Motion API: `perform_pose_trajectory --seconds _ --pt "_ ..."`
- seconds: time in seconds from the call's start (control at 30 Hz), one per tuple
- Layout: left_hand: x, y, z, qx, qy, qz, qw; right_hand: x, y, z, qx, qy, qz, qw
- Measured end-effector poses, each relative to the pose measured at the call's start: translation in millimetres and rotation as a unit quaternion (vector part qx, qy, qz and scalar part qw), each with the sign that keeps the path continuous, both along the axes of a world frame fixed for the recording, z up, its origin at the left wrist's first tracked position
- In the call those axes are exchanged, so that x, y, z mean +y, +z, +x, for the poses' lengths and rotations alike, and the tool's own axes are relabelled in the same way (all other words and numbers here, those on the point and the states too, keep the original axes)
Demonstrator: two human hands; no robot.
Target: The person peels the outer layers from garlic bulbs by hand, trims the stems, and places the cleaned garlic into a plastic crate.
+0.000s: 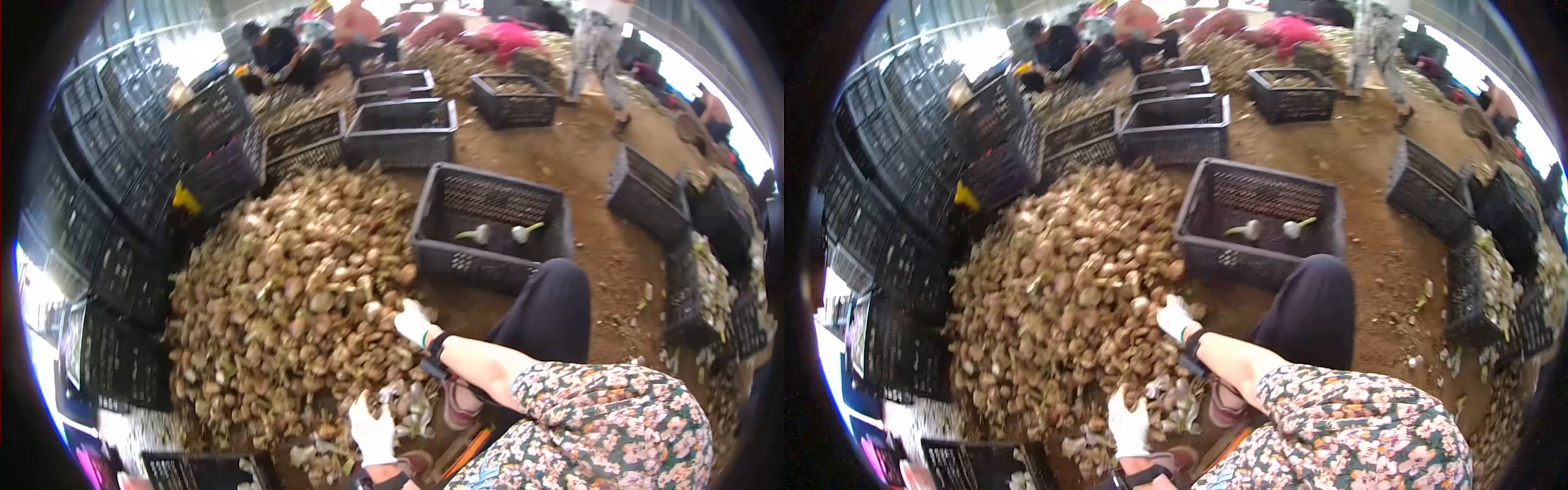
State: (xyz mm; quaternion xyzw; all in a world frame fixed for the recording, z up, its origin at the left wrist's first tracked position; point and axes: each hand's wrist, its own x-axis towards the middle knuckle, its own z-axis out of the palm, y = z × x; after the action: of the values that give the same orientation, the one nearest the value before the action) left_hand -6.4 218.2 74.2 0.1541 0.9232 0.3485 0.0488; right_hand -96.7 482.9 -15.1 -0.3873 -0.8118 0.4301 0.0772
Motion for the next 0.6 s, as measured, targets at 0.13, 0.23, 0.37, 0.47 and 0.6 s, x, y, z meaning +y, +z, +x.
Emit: perform_pose_trajectory --seconds 0.13,0.23,0.37,0.47,0.6 --pt "-1.5 9.5 2.9 -0.026 0.022 0.018 0.999 -27.7 43.3 -55.1 0.035 0.1 0.034 0.994" --pt "1.2 16.0 4.0 -0.023 0.037 0.024 0.999 -45.9 41.4 -101.9 0.169 0.177 0.115 0.963" --pt "3.7 14.8 0.9 -0.028 0.045 0.016 0.998 -75.5 62.9 -140.9 0.15 0.064 0.028 0.986" --pt "8.8 28.0 -2.3 -0.069 0.066 0.038 0.995 -84.7 72.9 -153.1 0.208 -0.047 0.069 0.975" --pt "9.1 13.0 -1.4 0.004 0.047 0.055 0.997 -87.0 97.9 -167.4 0.088 -0.072 -0.06 0.992"
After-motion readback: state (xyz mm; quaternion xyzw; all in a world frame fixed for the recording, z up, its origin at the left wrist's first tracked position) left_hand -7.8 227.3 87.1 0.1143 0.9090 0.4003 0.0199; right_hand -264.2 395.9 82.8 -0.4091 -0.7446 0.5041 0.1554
